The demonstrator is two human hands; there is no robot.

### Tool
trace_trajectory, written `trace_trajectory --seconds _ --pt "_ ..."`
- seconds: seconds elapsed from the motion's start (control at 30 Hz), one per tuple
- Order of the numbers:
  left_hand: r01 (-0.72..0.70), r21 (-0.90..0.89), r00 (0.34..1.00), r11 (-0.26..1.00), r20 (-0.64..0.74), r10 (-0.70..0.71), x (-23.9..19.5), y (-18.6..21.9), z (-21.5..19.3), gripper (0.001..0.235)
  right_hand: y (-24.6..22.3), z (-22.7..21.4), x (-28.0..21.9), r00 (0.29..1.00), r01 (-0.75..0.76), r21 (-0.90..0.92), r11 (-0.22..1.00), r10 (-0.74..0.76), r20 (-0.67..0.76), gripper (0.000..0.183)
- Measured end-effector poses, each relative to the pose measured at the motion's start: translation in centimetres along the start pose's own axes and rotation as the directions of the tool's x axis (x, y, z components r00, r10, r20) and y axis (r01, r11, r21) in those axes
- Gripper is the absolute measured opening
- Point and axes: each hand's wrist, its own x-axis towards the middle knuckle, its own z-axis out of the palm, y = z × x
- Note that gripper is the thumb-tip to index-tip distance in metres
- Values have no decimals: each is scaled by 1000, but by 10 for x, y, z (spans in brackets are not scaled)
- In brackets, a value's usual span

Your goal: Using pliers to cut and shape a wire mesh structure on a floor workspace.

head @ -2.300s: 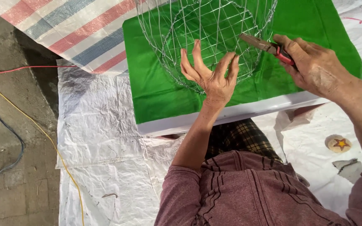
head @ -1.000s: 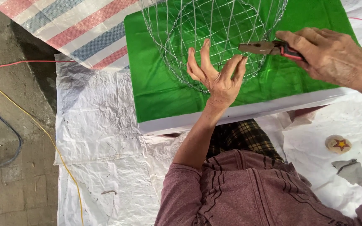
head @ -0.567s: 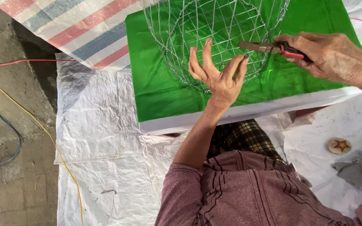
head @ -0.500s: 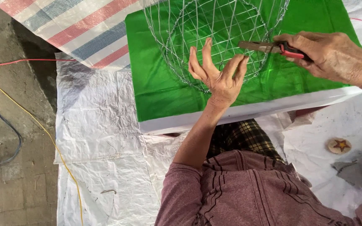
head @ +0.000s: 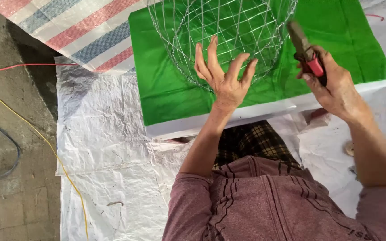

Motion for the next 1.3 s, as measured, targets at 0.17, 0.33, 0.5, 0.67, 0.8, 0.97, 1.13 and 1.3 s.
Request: trace_trajectory --seconds 0.17,0.33,0.5,0.67,0.8,0.97,1.13,1.3 --pt "-78 -39 991 996 -112 73 6 -19 -11 19 -20 6 -5 981 -164 370 914 192 -41 49" --pt "96 -116 981 989 -158 -114 19 -36 -44 26 -14 13 2 989 -53 487 872 113 -94 41" --pt "339 -248 923 907 -97 -372 44 -56 -61 50 -35 -10 36 960 93 476 874 48 -275 31" --pt "387 -272 913 881 -20 -407 76 -58 -67 46 -13 -29 89 908 211 399 892 -28 -418 24" --pt "418 -313 903 853 38 -429 82 -70 -55 47 65 -22 127 835 101 313 944 91 -543 36" --pt "476 -417 875 774 131 -467 79 -62 -44 44 54 -11 144 824 139 189 972 -8 -567 37" --pt "391 -659 860 643 12 -510 83 -61 -29 28 20 2 151 874 248 493 834 27 -484 19" --pt "322 -637 903 700 -15 -429 100 -67 -35 28 37 -1 135 828 106 450 886 172 -533 28"
